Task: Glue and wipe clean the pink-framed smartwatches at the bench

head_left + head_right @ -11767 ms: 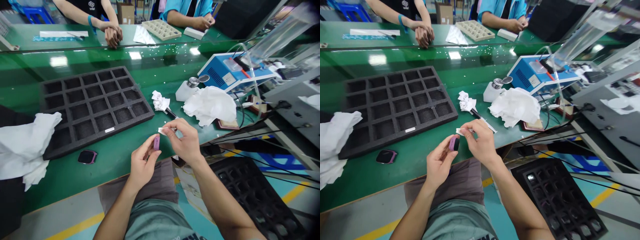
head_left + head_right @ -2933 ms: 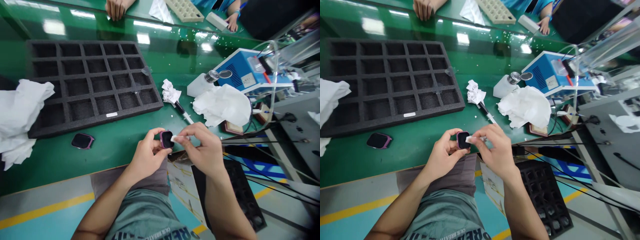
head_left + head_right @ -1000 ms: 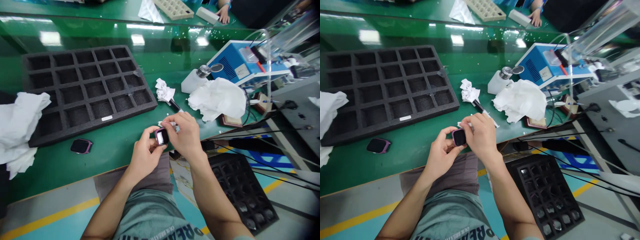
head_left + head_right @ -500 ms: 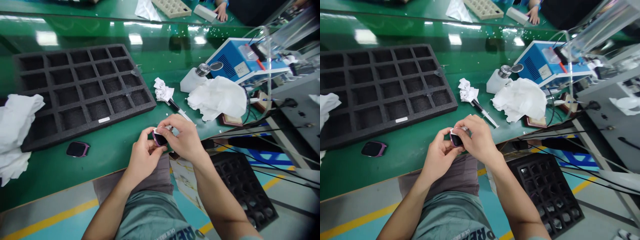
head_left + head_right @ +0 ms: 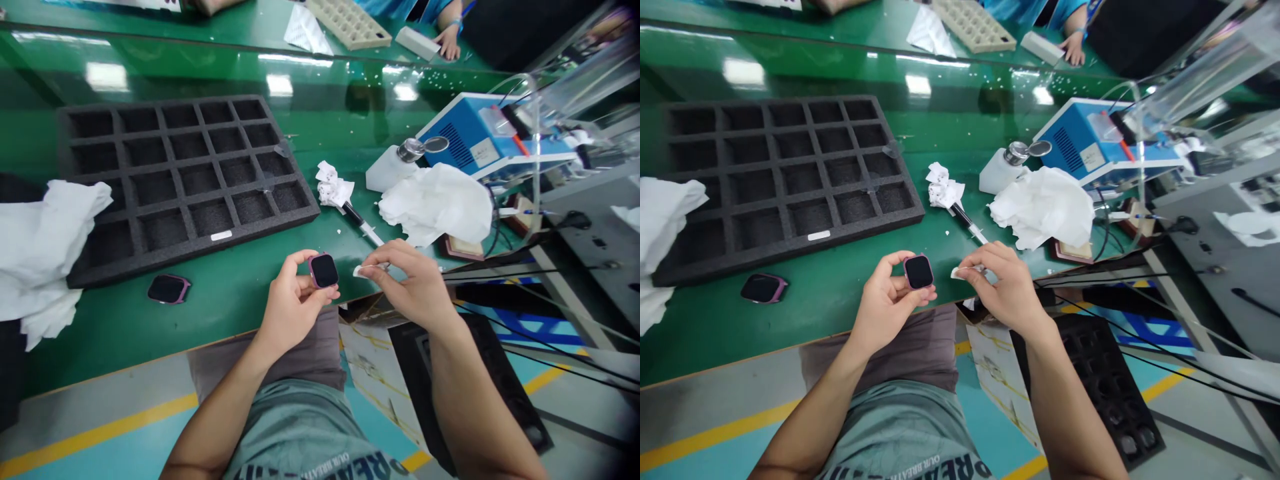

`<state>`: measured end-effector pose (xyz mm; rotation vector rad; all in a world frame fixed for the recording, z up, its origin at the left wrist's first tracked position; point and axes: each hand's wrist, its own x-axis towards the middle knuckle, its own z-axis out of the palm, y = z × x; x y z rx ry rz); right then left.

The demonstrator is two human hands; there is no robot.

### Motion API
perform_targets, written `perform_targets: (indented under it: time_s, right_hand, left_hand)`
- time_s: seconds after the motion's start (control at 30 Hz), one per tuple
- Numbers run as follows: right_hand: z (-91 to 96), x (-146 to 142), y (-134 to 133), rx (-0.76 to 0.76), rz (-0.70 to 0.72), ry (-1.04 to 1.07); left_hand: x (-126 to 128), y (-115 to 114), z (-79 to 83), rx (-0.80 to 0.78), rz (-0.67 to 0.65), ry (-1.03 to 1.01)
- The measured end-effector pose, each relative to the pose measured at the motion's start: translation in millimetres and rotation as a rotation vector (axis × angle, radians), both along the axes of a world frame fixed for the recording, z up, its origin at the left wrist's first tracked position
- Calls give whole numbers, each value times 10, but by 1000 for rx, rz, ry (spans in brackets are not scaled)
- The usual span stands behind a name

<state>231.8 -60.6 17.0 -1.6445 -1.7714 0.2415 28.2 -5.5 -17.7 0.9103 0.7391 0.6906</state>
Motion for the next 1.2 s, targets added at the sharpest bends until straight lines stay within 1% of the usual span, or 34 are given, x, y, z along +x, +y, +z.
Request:
perform_targets:
  time_s: [0.07,0.17,0.23,0.3,0.37,0.43,0.5,0.57,0.6,0.67,0.73,0.8,0.9,0.93,1.0,1.03,1.1,1.2]
  right_hand:
    - [41,-143,52,63,-14,52]
    - [100,-431,194,97,101,7]
    - [106,-526,256,84,172,-68]
    - [89,-480,241,64,204,-147]
    - [75,-319,170,34,184,-203]
    - [80,-138,98,9,115,-204]
    - [94,-48,72,17,41,-128]
    - [105,-97,111,53,4,-37]
    - [108,-166,149,67,10,-10]
    - [113,-339,235,55,68,0]
    - [121,-486,284,6,136,-19]
    - [132,-543,263,-43,181,-63]
    - [151,-431,143,-73,222,-182]
    - [155,-356,98,-74,210,-231]
    - [155,-199,27,-61,135,-302]
    - [150,-134,5,-52,89,-300]
    - [133,-73,-10,-30,24,-219]
    - [109,-187,35,2,30,-78]
  left_hand:
    - [9,1,-16,38,1,17]
    - [21,8,-44,75,23,24]
    - [24,14,-44,75,43,8]
    - [22,17,-24,55,37,-3]
    - [14,15,6,21,16,5]
    - [5,12,29,-12,4,18]
    - [0,9,32,-16,3,24]
    - [1,7,15,8,4,29]
    - [2,6,3,24,4,32]
    - [3,4,-21,46,0,36]
    - [-3,-3,-40,59,-6,42]
    - [-12,-12,-51,73,-21,46]
    - [-21,-24,-56,96,-40,62]
    - [-23,-26,-54,91,-35,62]
    - [-25,-27,-45,61,-24,46]
    - [-26,-27,-39,43,-21,31]
    - [-29,-27,-30,28,-25,7]
    - [-29,-28,-35,60,-28,23]
